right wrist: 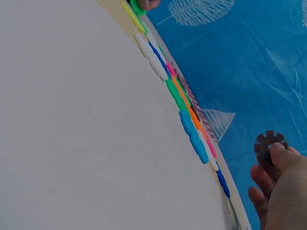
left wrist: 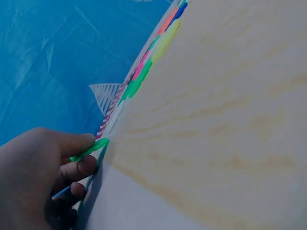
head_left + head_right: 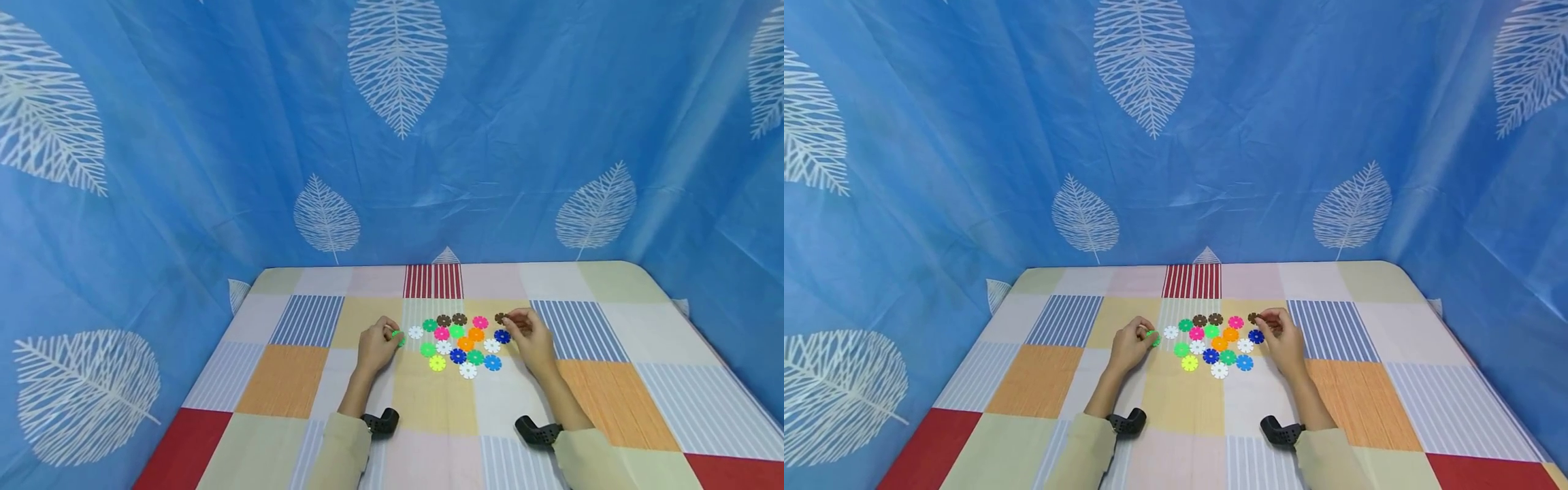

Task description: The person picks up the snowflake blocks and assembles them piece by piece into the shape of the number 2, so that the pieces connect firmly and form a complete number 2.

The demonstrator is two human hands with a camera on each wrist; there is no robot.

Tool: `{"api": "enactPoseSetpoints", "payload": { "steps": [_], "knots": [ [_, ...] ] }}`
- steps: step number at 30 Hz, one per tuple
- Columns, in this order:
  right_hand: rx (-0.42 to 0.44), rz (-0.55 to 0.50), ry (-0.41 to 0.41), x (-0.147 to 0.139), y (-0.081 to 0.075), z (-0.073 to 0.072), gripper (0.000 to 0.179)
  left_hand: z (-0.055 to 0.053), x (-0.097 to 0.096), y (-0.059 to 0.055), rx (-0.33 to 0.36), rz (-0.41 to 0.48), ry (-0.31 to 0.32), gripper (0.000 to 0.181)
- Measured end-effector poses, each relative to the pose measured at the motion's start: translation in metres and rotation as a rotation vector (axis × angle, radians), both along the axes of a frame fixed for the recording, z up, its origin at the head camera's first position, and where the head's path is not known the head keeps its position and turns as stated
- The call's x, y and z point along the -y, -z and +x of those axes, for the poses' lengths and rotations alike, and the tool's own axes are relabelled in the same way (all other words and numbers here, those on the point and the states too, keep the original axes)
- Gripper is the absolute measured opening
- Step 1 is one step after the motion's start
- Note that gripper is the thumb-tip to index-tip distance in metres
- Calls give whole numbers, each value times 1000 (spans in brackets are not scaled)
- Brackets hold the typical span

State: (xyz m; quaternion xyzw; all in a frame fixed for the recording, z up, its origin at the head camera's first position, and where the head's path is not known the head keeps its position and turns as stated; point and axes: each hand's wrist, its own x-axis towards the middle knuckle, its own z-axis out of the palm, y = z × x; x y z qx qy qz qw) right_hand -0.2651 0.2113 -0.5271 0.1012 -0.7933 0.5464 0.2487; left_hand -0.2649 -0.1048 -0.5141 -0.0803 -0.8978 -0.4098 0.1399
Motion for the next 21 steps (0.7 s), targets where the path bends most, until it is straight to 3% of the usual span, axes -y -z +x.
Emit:
{"api": "enactPoseSetpoints", "payload": {
  "steps": [3,7,14,17,21],
  "knots": [
    [-10,-62,-24,5,-4,3,18,0,-5,-3,58,108,23,16],
    [-36,-36,-72,13,-11,7,23,2,-17,-9,185,304,83,21],
    [-37,-87,-251,42,-41,26,14,15,-55,-26,356,720,245,32],
    [-29,-124,-335,54,-51,32,13,21,-66,-33,368,804,280,32],
    [-8,-186,-416,65,-54,38,12,28,-73,-45,359,820,294,26]
  ]
}}
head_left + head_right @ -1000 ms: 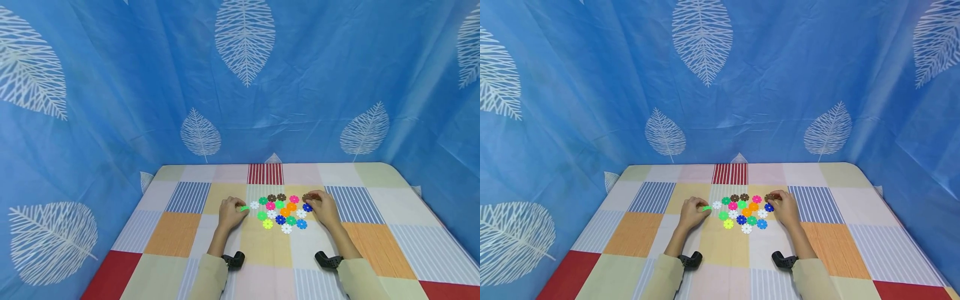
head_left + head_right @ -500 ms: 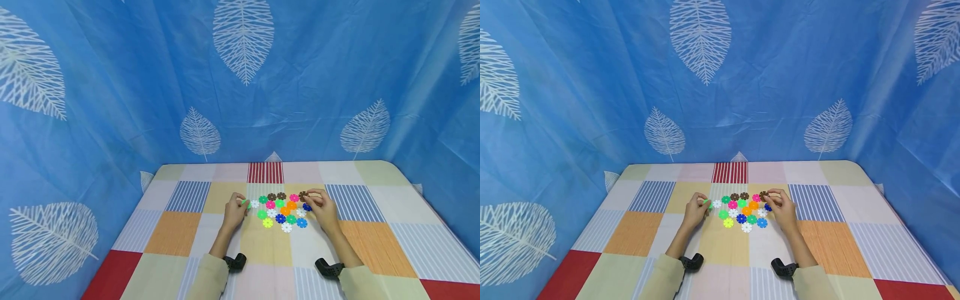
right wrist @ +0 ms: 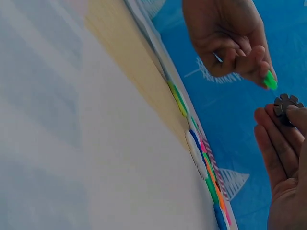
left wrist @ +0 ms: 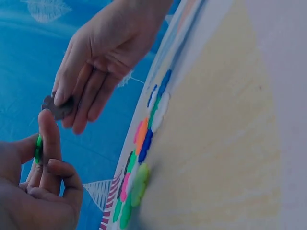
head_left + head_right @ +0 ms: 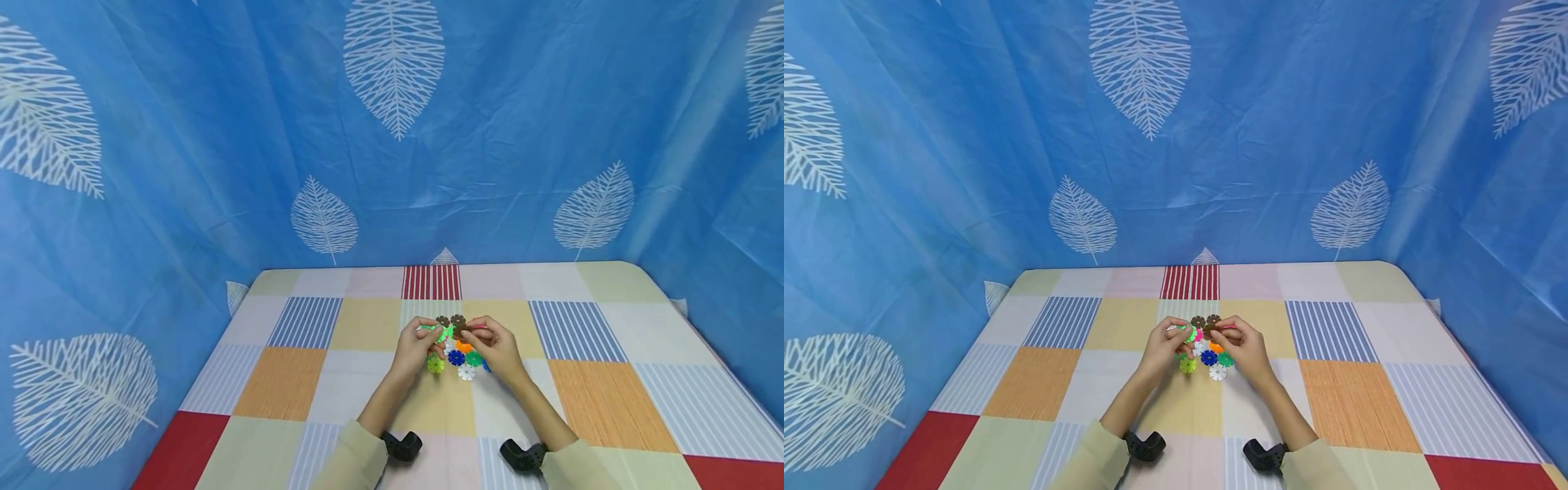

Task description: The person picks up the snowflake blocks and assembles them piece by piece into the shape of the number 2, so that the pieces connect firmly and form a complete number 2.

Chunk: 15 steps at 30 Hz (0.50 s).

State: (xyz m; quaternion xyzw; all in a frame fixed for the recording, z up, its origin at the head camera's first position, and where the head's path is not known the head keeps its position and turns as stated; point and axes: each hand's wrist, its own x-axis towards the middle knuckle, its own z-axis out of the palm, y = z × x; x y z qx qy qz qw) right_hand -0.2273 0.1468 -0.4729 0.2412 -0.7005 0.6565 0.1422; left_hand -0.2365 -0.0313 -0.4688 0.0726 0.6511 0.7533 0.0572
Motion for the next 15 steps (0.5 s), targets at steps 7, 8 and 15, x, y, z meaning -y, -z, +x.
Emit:
{"api": "enactPoseSetpoints", "payload": {
  "steps": [7,8,15],
  "knots": [
    [-24,-11,-58,9,-1,4,10,13,1,-20,9,-39,35,25],
    [-27,-8,-67,9,-1,4,10,14,2,-21,12,-39,33,24],
    [-35,15,-81,13,-3,5,6,14,4,-25,17,-2,18,17]
  ]
}}
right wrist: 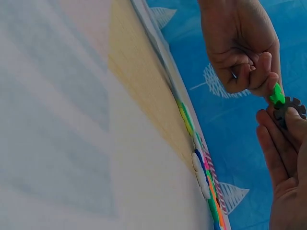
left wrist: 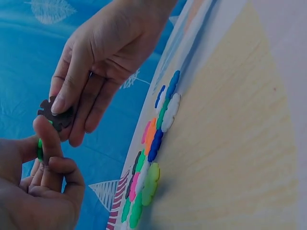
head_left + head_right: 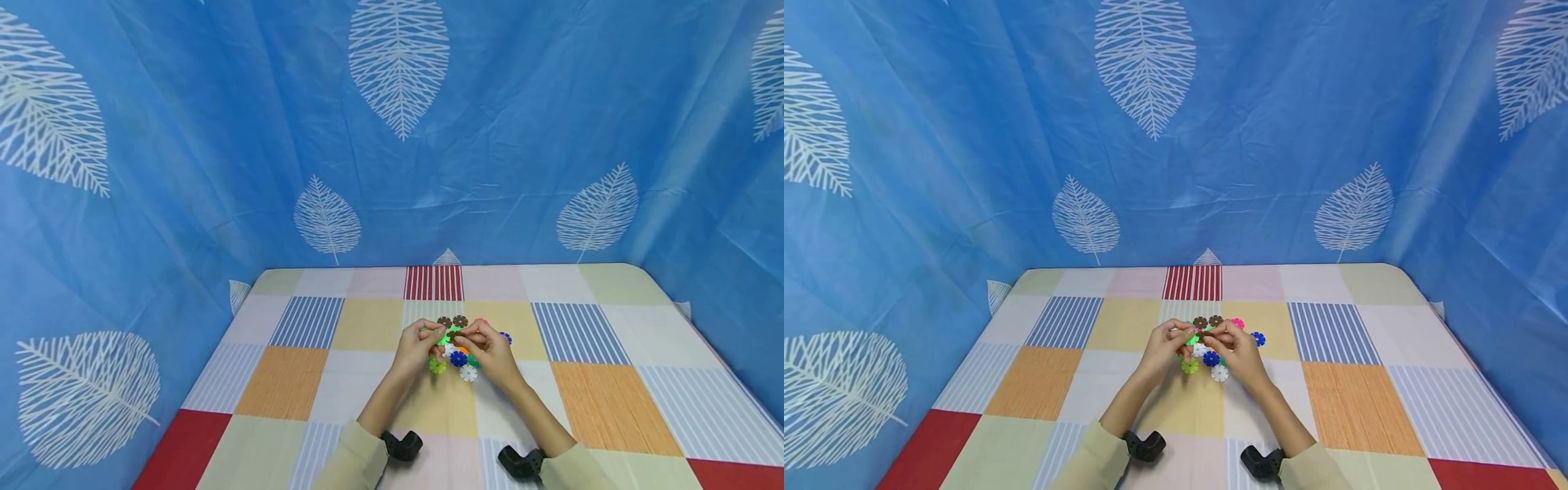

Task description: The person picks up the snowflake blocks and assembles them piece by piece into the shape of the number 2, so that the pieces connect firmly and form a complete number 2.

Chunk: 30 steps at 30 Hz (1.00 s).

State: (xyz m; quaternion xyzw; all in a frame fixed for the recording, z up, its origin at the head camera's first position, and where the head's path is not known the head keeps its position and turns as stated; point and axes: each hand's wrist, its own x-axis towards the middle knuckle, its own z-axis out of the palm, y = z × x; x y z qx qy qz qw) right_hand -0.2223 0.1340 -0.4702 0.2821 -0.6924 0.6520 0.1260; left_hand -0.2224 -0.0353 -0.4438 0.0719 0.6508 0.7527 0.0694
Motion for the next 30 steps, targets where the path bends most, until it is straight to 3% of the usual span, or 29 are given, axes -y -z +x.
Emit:
{"api": "enactPoseSetpoints", "payload": {
  "steps": [7,12,16,19,22,26,30],
  "knots": [
    [-30,32,28,2,2,0,7,-1,0,1,31,43,32,17],
    [-27,35,20,2,3,0,7,-3,2,4,25,23,53,17],
    [-32,124,52,-1,-2,-2,9,-6,4,8,-2,-11,71,16],
    [-53,225,129,-13,-5,-6,14,-8,5,11,-10,-21,68,16],
    [-45,295,267,-37,9,-19,18,-14,4,24,7,-12,61,17],
    [12,393,454,-72,35,-36,23,-23,3,48,5,-10,99,21],
    [53,525,486,-88,45,-38,28,-23,4,57,-23,-32,121,25]
  ]
}}
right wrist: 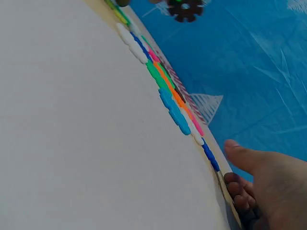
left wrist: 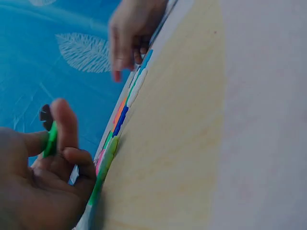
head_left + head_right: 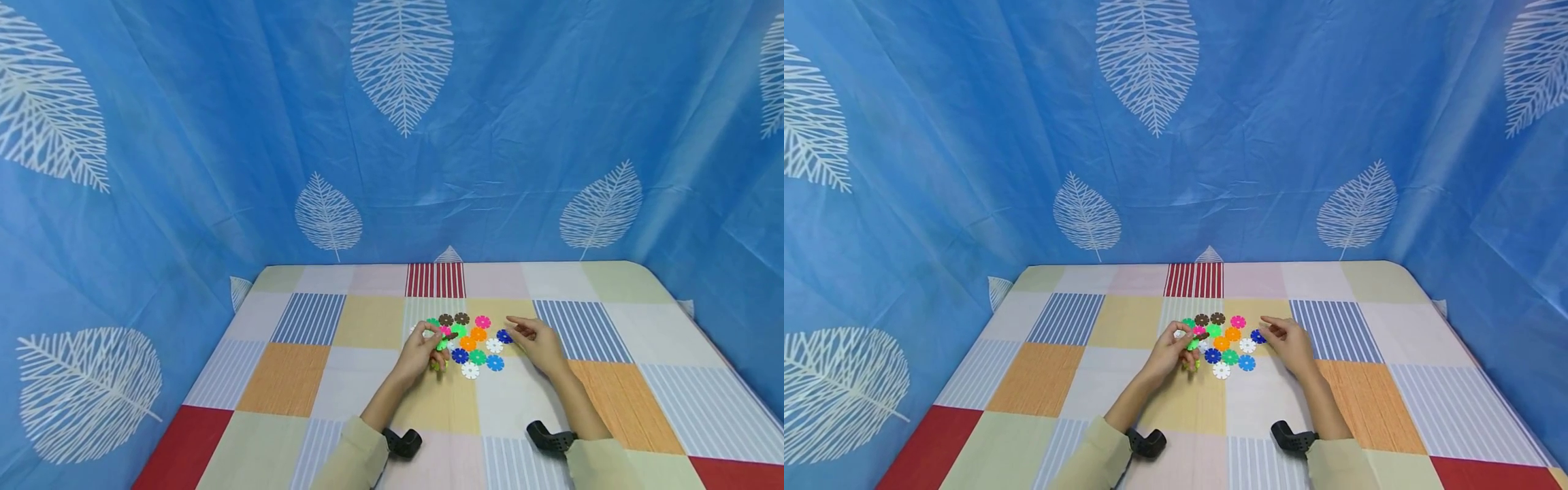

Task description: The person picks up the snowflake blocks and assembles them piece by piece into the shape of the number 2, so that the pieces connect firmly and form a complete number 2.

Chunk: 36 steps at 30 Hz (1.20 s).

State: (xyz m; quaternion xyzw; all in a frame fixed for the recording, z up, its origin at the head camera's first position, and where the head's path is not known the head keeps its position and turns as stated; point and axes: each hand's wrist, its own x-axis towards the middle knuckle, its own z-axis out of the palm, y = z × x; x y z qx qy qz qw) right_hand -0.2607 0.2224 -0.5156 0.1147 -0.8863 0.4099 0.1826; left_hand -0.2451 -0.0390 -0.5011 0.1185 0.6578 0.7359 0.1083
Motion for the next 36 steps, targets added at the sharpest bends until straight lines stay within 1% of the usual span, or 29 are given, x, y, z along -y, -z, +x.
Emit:
{"api": "enactPoseSetpoints", "payload": {
  "steps": [3,5,7,11,13,15,18,19,21,22,24,27,30,36],
  "knots": [
    [41,74,-26,-3,5,-1,30,0,1,3,-22,-18,2,26],
    [54,94,-39,-3,6,-2,30,0,1,5,-32,-25,10,26],
    [52,97,-41,-3,6,-2,27,0,2,5,-37,-33,21,26],
    [80,46,-30,-1,3,-3,18,1,2,4,-41,-26,41,25],
    [120,-21,-53,1,-1,-2,16,4,3,0,-46,-22,48,25],
    [185,-131,-99,4,-6,-1,17,7,3,-5,-46,-27,56,26],
    [301,-332,-191,13,-14,1,24,12,3,-13,-44,-37,59,27],
    [334,-390,-226,17,-17,2,28,12,3,-14,-41,-40,60,28],
    [397,-492,-267,27,-22,5,33,14,3,-16,-42,-42,56,27],
    [419,-523,-282,32,-23,6,35,14,3,-16,-42,-40,54,27],
    [454,-557,-313,42,-27,8,37,14,3,-16,-46,-40,54,27],
    [484,-586,-332,54,-29,11,37,14,4,-16,-55,-37,61,28],
    [487,-584,-351,60,-29,13,36,14,4,-15,-63,-35,67,28],
    [483,-634,-355,64,-23,13,35,14,4,-15,-61,-40,77,27]
  ]
}}
